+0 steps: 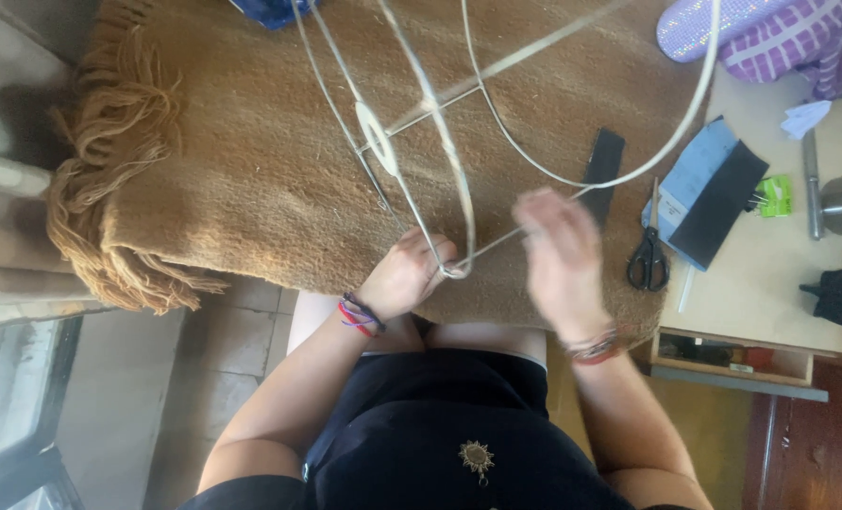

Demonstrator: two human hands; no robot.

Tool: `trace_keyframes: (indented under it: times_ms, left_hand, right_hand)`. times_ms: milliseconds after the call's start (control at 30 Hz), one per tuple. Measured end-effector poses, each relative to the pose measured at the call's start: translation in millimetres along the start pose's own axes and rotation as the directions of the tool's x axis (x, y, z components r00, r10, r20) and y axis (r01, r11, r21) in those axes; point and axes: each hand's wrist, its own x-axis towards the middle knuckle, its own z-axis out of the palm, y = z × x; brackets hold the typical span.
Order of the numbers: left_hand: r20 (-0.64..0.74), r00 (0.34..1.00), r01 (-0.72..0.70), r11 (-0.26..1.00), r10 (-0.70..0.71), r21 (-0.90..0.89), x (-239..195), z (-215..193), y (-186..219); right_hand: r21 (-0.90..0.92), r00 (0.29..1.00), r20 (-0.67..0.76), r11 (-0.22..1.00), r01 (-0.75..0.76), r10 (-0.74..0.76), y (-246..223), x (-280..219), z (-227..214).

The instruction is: Sanding the wires of a metal lampshade frame with sandpaper to prepare the surface.

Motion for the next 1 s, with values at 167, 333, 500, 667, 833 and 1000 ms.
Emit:
trace_keyframes:
  times_ms: [167, 333, 500, 667, 833, 1000]
  left_hand:
    - [0.012, 1.0, 0.029, 0.999, -0.029, -0.015, -2.8, 1.4, -4.6]
    - [0.003, 0.998, 0.058, 0.996, -0.058, -0.065, -2.5, 0.1, -5.1]
    - [0.021, 0.998, 0.06, 0.997, -0.059, -0.038, -1.9, -5.0, -0.8]
    - [-0.008, 0.999, 0.053, 0.995, -0.054, -0.084, 3.0, -10.8, 2.8]
    - [0.002, 0.998, 0.065, 0.996, -0.065, -0.067, 1.9, -9.8, 2.2]
    - [-0.022, 0.997, 0.068, 0.994, -0.07, -0.081, 9.6, -14.6, 5.9]
  right_hand:
    - [0.127, 0.999, -0.032, 0.992, 0.009, -0.005, -20.0, 7.3, -2.4]
    - [-0.108, 0.998, 0.068, 0.994, -0.001, 0.008, -35.2, -4.9, 0.3]
    - [-0.097, 0.997, 0.075, 0.995, -0.019, 0.026, -28.8, 0.2, 4.4]
    - [-0.052, 0.999, 0.01, 0.998, 0.034, -0.034, -54.2, 1.0, 5.3]
    - [0.0, 0.998, -0.066, 1.0, -0.019, 0.019, 22.2, 3.9, 2.6]
    - [-0.156, 0.996, 0.081, 0.987, -0.03, 0.043, -36.3, -3.3, 20.1]
